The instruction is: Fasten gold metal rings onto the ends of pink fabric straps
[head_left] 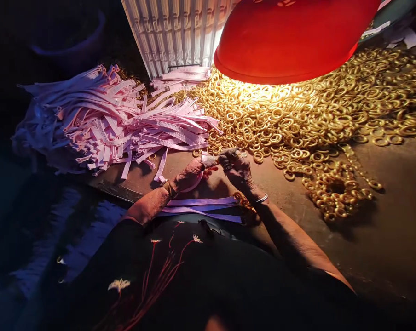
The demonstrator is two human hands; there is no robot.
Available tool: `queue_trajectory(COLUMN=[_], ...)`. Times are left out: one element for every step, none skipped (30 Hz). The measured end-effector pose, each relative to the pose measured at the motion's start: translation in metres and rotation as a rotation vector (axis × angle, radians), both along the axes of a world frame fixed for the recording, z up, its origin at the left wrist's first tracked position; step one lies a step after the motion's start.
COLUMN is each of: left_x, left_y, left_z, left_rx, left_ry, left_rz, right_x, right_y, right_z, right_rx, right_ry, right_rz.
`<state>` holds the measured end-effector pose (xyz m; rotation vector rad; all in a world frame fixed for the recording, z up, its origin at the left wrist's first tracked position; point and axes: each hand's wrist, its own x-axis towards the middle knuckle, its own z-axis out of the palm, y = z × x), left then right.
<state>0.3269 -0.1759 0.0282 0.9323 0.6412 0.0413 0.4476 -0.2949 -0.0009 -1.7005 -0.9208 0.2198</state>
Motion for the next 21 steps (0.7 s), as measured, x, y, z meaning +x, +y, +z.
queue_trajectory(left_x=[0.003, 0.006, 0.01, 0.012, 0.015, 0.017, 0.018, 0.019, 0.019, 0.02, 0.02, 0.02, 0.02, 0.02, 0.02, 0.019, 0.018, 0.017, 0.015, 0.014, 0.012], left_y=[0.001, 0.002, 0.002, 0.003, 0.003, 0.003, 0.003, 0.002, 0.002, 0.0, -0.001, -0.003, -0.004, -0.006, -0.008, -0.01, -0.011, -0.012, -0.013, -0.013, -0.014], left_z=[-0.001, -0.001, -0.002, -0.002, -0.001, 0.0, 0.002, 0.005, 0.009, 0.012, 0.015, 0.017, 0.019, 0.021, 0.021, 0.021, 0.021, 0.02, 0.019, 0.018, 0.018], left_rx=[-0.019, -0.041, -0.064, -0.082, -0.092, -0.091, -0.081, -0.064, -0.044, -0.025, -0.007, 0.01, 0.026, 0.042, 0.056, 0.068, 0.077, 0.082, 0.085, 0.086, 0.088], left_ry=[-0.008, -0.014, -0.013, -0.003, 0.009, 0.018, 0.021, 0.019, 0.011, 0.002, -0.005, -0.006, -0.005, -0.005, -0.005, -0.008, -0.017, -0.028, -0.038, -0.044, -0.048], left_rz=[0.042, 0.075, 0.1, 0.119, 0.129, 0.13, 0.129, 0.128, 0.128, 0.126, 0.123, 0.115, 0.103, 0.089, 0.073, 0.058, 0.045, 0.036, 0.031, 0.026, 0.025], right_x=[0.005, 0.01, 0.016, 0.02, 0.023, 0.025, 0.024, 0.022, 0.019, 0.015, 0.01, 0.005, 0.0, -0.004, -0.008, -0.011, -0.013, -0.015, -0.016, -0.017, -0.018], right_y=[0.002, 0.004, 0.004, 0.004, 0.003, 0.002, 0.001, 0.0, -0.001, -0.001, -0.001, 0.0, 0.0, 0.001, 0.001, 0.001, 0.001, 0.0, -0.001, -0.002, -0.003], right_z=[0.007, 0.013, 0.019, 0.023, 0.026, 0.028, 0.028, 0.028, 0.027, 0.027, 0.027, 0.028, 0.029, 0.03, 0.032, 0.033, 0.033, 0.033, 0.032, 0.031, 0.03], right_rx=[0.084, 0.161, 0.22, 0.258, 0.268, 0.247, 0.201, 0.141, 0.084, 0.038, 0.005, -0.012, -0.017, -0.012, -0.006, -0.003, -0.002, -0.01, -0.021, -0.034, -0.048], right_ry=[0.218, 0.423, 0.588, 0.704, 0.767, 0.784, 0.763, 0.723, 0.677, 0.632, 0.595, 0.565, 0.541, 0.521, 0.502, 0.483, 0.464, 0.447, 0.432, 0.423, 0.425], right_rz=[0.023, 0.051, 0.074, 0.087, 0.092, 0.095, 0.095, 0.1, 0.102, 0.104, 0.103, 0.097, 0.089, 0.08, 0.071, 0.06, 0.047, 0.036, 0.023, 0.011, 0.013])
